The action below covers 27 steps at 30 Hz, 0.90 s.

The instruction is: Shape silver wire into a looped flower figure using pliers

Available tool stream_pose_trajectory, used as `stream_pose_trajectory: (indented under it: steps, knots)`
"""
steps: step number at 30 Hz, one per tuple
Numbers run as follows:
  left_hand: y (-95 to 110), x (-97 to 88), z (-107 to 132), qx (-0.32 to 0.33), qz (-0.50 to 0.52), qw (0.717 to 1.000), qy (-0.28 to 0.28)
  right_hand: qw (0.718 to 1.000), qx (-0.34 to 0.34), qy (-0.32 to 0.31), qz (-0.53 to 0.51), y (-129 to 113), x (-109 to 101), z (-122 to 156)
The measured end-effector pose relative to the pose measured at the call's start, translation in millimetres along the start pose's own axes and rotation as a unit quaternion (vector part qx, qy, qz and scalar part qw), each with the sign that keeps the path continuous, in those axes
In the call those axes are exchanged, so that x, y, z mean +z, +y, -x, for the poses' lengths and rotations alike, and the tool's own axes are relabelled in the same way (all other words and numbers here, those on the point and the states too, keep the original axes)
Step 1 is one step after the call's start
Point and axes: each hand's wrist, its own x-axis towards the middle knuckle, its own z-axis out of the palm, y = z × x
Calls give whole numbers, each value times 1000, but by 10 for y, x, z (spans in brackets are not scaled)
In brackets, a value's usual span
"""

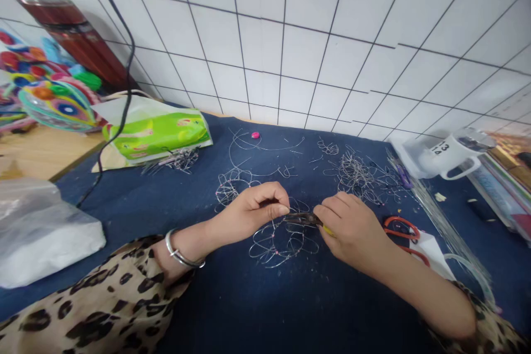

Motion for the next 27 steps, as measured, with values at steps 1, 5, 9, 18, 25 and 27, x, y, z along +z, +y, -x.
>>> stream_pose_trajectory:
  steps: [1, 5, 9, 18, 25, 27]
  knots:
    - [-6, 2, 1, 3, 2, 1000, -1, 1000, 1, 0, 0, 1, 3, 2]
    - [-19, 9, 5, 8, -2, 1000, -2, 1000, 5, -2, 4, 3, 16, 10]
    - [-15, 17, 11, 8, -12, 1000, -5, 1000, 3, -14, 20, -15, 3, 12]
    - [22, 38, 30, 38, -51, 998, 0, 999, 6, -18, 39, -48, -21, 24]
    - [34, 47, 36, 52, -57, 997, -11, 999, 14, -23, 40, -69, -19, 51]
    - [35, 41, 35, 44, -54, 998, -7, 999, 16, -26, 37, -70, -29, 48]
